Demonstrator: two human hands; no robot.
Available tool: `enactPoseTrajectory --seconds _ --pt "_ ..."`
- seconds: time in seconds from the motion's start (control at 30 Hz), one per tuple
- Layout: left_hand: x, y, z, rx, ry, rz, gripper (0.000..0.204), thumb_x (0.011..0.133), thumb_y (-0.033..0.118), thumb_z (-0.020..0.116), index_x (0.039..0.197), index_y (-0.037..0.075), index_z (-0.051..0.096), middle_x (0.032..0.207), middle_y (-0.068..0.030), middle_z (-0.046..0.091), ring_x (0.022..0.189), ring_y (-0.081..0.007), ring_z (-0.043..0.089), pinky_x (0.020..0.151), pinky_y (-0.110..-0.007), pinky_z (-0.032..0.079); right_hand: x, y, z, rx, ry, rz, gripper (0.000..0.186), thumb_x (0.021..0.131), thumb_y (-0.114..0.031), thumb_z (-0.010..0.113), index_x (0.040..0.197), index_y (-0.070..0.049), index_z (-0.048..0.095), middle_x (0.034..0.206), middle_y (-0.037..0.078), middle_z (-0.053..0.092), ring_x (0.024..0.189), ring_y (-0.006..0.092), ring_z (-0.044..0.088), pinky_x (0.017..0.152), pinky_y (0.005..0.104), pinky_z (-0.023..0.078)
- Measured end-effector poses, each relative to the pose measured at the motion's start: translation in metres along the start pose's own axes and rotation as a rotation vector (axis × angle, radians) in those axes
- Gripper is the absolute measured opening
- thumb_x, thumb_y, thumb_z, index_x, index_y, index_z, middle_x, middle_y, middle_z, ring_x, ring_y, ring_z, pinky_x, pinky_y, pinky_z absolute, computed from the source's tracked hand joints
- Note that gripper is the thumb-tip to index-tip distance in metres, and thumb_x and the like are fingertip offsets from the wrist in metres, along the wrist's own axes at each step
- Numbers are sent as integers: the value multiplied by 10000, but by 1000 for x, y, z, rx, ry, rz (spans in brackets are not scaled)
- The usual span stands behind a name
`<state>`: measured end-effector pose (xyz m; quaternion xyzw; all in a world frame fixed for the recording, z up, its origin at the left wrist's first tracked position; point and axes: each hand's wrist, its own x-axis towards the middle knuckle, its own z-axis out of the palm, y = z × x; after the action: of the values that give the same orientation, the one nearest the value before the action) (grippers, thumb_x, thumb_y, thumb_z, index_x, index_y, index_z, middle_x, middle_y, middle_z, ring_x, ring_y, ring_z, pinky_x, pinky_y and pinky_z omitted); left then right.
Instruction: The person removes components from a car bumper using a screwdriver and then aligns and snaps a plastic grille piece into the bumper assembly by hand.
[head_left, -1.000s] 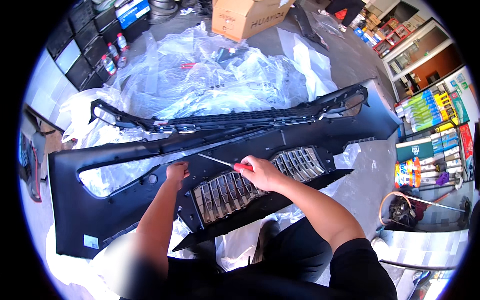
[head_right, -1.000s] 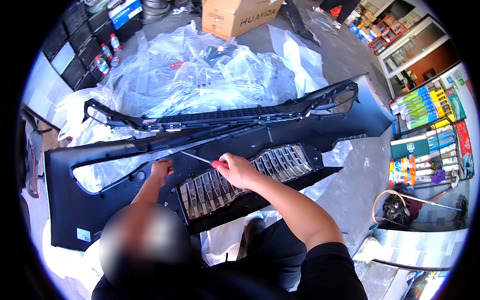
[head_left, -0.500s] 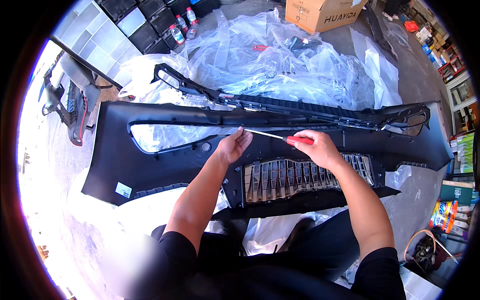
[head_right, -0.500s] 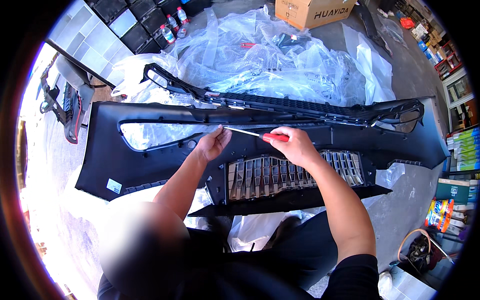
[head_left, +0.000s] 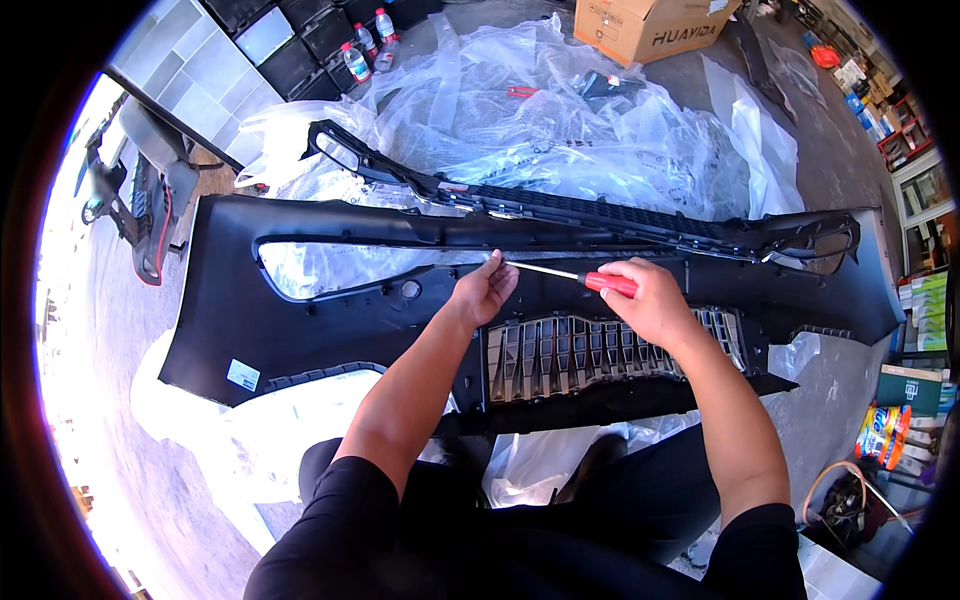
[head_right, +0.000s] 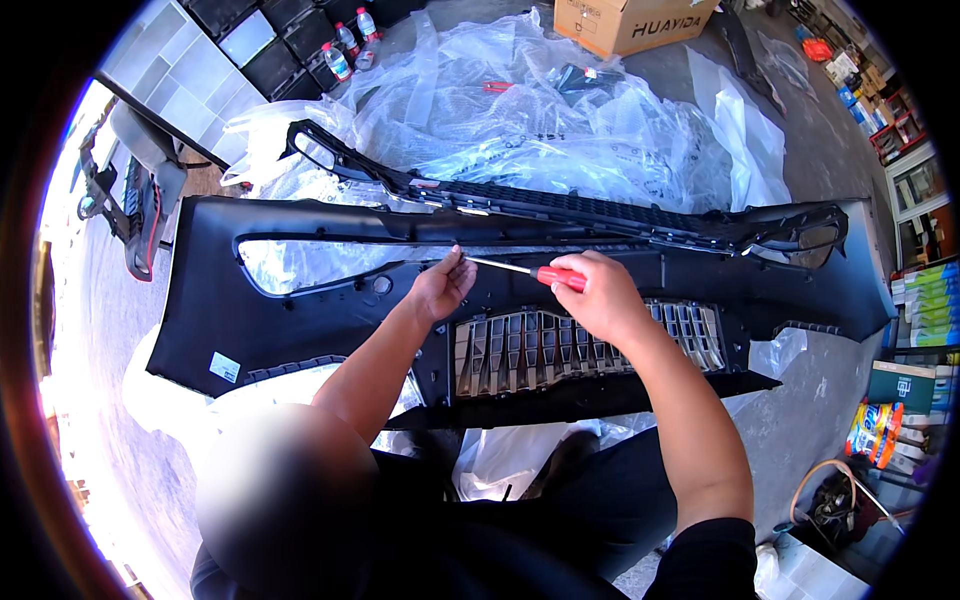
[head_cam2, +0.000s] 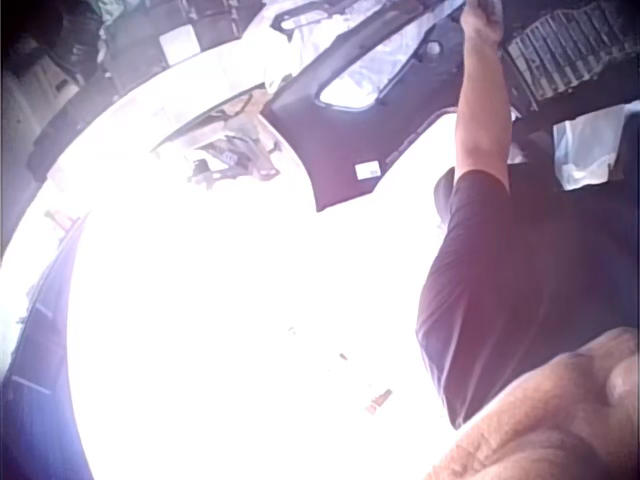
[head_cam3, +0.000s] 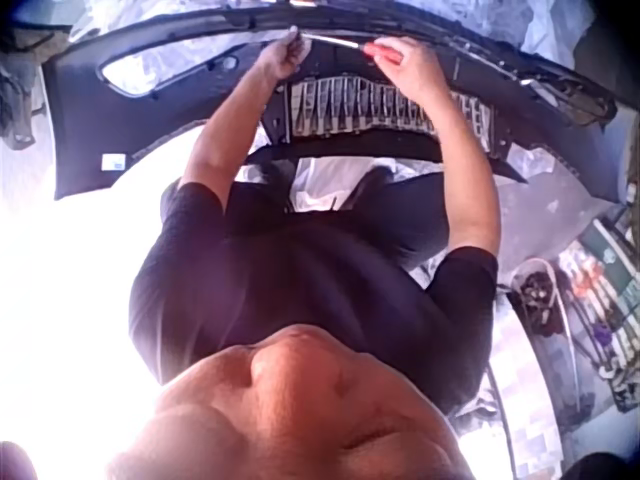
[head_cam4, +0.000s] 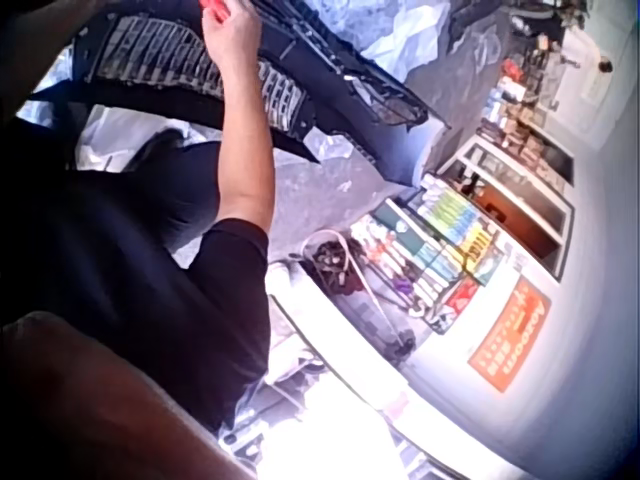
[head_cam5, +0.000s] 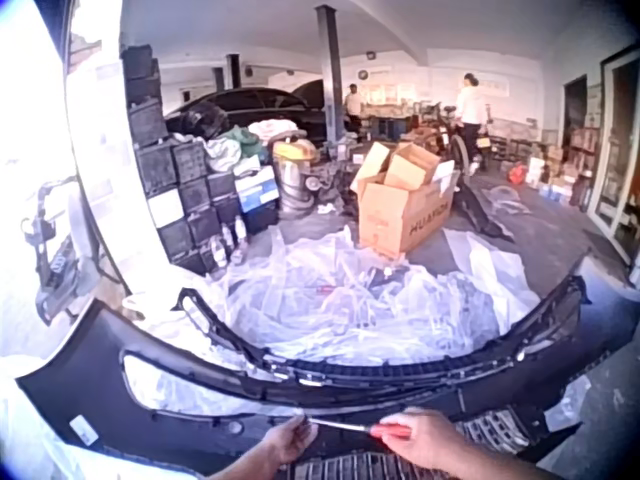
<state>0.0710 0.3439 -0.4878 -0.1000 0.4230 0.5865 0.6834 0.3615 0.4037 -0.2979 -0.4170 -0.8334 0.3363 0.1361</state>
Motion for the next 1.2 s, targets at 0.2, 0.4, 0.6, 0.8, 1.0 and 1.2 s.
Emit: enactPoseTrajectory --seconds 0.2,0.4,0.6,0.8,1.0,1.2 --pt "12 -46 -48 -247 101 -133 253 1028 298 650 924 69 670 830 -67 701 781 -203 709 720 -338 641 -21 -24 31 -148 -31 -130 291 868 -160 743 1154 -105 727 995 126 657 914 366 675 818 430 548" --pt "11 -155 -80 -468 242 -206 251 1066 265 581 914 84 667 806 -60 688 749 -209 696 697 -358 638 -40 -10 42 -218 -276 101 301 892 -215 734 1163 -85 727 984 157 686 924 385 684 825 443 556" --pt "12 -197 -55 -742 394 -312 261 1100 240 493 964 59 623 828 -73 668 808 -244 676 838 -409 608 -88 -26 73 -499 -362 3 314 901 -210 725 1208 -156 685 995 119 624 812 376 687 699 479 566" --pt "39 -172 -67 -696 284 -281 276 1095 221 463 927 54 605 789 -75 638 775 -222 649 765 -366 588 -62 -37 96 -268 -203 144 321 891 -180 730 1197 -86 710 1008 157 668 841 380 688 753 456 568" --pt "26 -164 -50 -810 308 -302 332 1116 256 425 954 54 632 781 -52 625 725 -202 608 717 -362 555 -58 -44 110 -376 -182 145 309 899 -187 719 1191 -88 712 1018 152 673 858 388 694 761 464 574" --pt "46 -169 -72 -1066 202 -315 380 1128 298 386 994 53 644 785 -32 628 697 -180 594 680 -337 526 -47 -67 136 -530 -246 104 328 901 -206 716 1218 -121 695 1009 125 649 835 390 694 728 474 573"
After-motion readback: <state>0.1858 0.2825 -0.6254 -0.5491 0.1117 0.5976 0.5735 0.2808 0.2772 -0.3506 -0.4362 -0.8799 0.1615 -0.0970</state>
